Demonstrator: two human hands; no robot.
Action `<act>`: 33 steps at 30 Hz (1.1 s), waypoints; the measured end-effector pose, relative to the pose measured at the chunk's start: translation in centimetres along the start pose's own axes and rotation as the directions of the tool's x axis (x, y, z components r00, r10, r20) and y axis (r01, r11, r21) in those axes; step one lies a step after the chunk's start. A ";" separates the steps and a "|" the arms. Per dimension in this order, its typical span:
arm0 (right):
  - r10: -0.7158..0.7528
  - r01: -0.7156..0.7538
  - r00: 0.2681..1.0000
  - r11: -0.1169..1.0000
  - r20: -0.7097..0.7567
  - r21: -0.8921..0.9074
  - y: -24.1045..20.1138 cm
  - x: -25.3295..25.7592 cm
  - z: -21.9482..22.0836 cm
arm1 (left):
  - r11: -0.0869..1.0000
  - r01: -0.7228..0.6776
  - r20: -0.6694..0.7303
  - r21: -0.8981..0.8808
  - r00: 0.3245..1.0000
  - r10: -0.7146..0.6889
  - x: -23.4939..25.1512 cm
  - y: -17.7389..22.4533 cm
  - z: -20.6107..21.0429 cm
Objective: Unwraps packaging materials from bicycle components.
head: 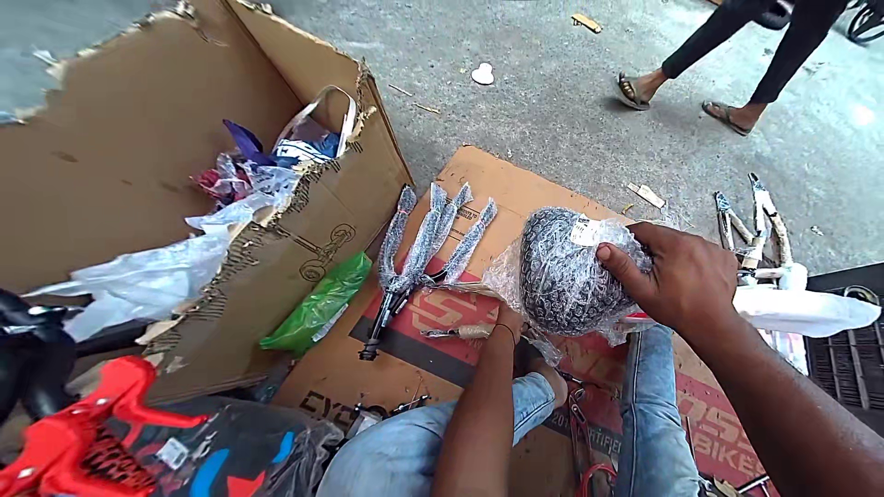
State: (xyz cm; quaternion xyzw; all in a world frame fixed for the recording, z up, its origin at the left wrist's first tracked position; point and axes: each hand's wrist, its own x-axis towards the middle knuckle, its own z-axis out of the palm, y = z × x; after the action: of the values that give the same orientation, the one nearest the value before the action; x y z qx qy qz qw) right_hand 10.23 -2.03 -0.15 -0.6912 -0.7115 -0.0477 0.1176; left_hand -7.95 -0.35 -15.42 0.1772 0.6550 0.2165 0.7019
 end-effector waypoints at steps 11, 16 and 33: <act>0.009 -0.009 1.000 1.000 0.018 -0.009 0.1 0.6 -0.3 | 0.794 -0.401 -0.303 0.457 0.769 0.563 7.4 -5.2 -0.8; 0.028 -0.028 1.000 1.000 0.001 0.000 0.0 0.7 -0.1 | 0.552 -0.700 -0.185 0.453 0.532 0.827 0.6 -4.9 -1.2; 0.080 -0.083 0.992 0.996 0.094 0.024 0.3 -0.1 -0.5 | 0.903 -0.057 -0.183 0.426 0.972 0.147 -2.0 -11.6 -1.0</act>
State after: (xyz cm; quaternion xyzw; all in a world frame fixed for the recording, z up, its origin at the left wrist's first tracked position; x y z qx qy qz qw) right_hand 10.62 -2.22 0.32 -0.7194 -0.6880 -0.0009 0.0958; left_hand -8.16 -11.30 -19.99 0.3336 0.7464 0.1254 0.5620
